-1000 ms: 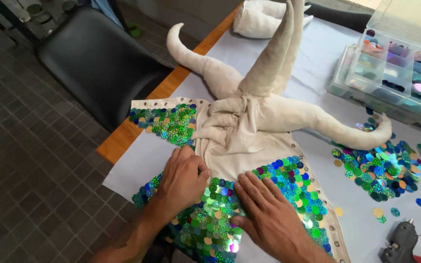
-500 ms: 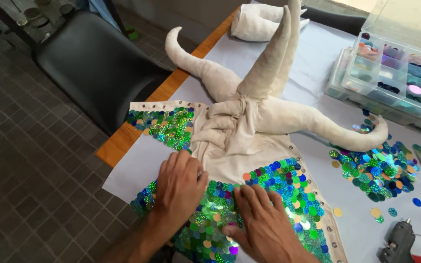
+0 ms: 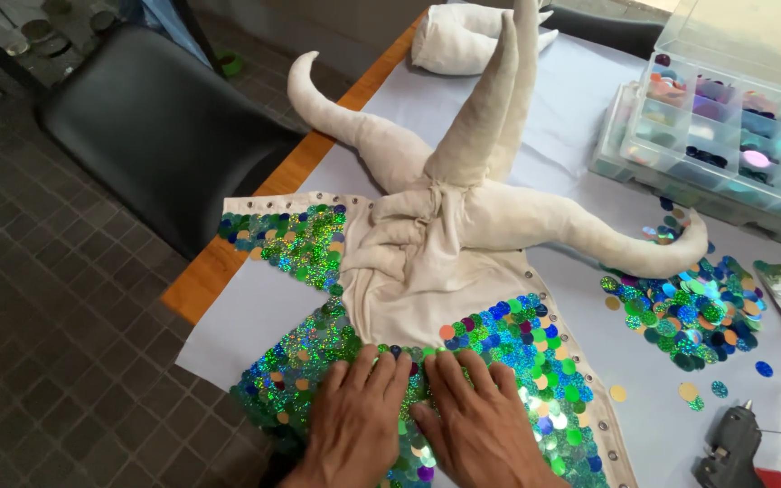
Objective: Using a hot glue gun to attach green and blue sequins to a star-shaped fabric costume piece.
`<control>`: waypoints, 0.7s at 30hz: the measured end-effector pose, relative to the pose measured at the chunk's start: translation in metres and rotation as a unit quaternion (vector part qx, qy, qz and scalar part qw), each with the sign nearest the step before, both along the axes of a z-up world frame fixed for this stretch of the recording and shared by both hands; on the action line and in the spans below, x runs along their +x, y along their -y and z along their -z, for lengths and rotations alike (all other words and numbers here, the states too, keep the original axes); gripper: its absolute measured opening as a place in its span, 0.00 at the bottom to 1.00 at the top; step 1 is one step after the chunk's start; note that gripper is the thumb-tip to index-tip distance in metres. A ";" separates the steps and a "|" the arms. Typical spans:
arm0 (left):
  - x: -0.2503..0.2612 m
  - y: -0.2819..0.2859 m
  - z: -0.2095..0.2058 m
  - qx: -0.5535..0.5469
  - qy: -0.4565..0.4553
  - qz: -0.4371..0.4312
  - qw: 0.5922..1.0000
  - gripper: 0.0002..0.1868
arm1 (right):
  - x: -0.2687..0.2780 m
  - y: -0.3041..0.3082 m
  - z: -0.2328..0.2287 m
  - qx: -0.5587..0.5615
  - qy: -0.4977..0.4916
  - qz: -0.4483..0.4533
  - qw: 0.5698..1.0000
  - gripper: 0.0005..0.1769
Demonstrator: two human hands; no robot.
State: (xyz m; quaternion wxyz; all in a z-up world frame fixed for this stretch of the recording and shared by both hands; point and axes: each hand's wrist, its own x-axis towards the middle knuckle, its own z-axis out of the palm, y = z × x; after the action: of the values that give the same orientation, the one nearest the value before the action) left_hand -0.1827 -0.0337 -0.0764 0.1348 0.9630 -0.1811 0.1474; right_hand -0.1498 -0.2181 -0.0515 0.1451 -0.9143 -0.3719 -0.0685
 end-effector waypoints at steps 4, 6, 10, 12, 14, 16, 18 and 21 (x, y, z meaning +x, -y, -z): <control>0.001 0.006 -0.005 0.009 -0.013 -0.021 1.000 0.29 | 0.001 0.004 0.003 0.028 -0.039 0.008 0.999 0.29; 0.004 0.007 -0.009 0.014 -0.018 -0.020 1.000 0.29 | 0.002 0.010 0.004 0.043 -0.045 0.000 0.998 0.30; 0.010 0.010 -0.019 0.025 -0.068 -0.010 0.997 0.31 | -0.011 0.032 -0.003 0.091 0.022 -0.007 0.996 0.35; 0.016 0.013 -0.029 0.028 -0.081 -0.007 0.996 0.32 | -0.016 0.057 -0.003 0.089 0.046 0.015 0.995 0.36; 0.022 0.019 -0.038 0.029 -0.095 -0.004 0.995 0.32 | -0.024 0.089 -0.006 0.084 0.069 0.038 0.993 0.37; 0.029 0.028 -0.045 -0.029 -0.034 0.013 0.999 0.25 | -0.033 0.129 -0.011 0.128 0.028 0.160 0.978 0.32; 0.037 0.043 -0.053 -0.072 -0.013 0.055 0.996 0.22 | -0.041 0.182 -0.015 0.065 0.023 0.269 0.961 0.34; 0.051 0.072 -0.064 -0.126 -0.008 0.126 0.984 0.16 | -0.059 0.266 0.008 -0.061 -0.004 0.407 0.911 0.40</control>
State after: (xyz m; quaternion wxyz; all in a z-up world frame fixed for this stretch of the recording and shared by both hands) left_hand -0.1321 -0.1055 -0.0129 0.2745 0.9086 -0.2802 0.1432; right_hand -0.2088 -0.4837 -0.0597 0.0501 -0.9937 0.0295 -0.0954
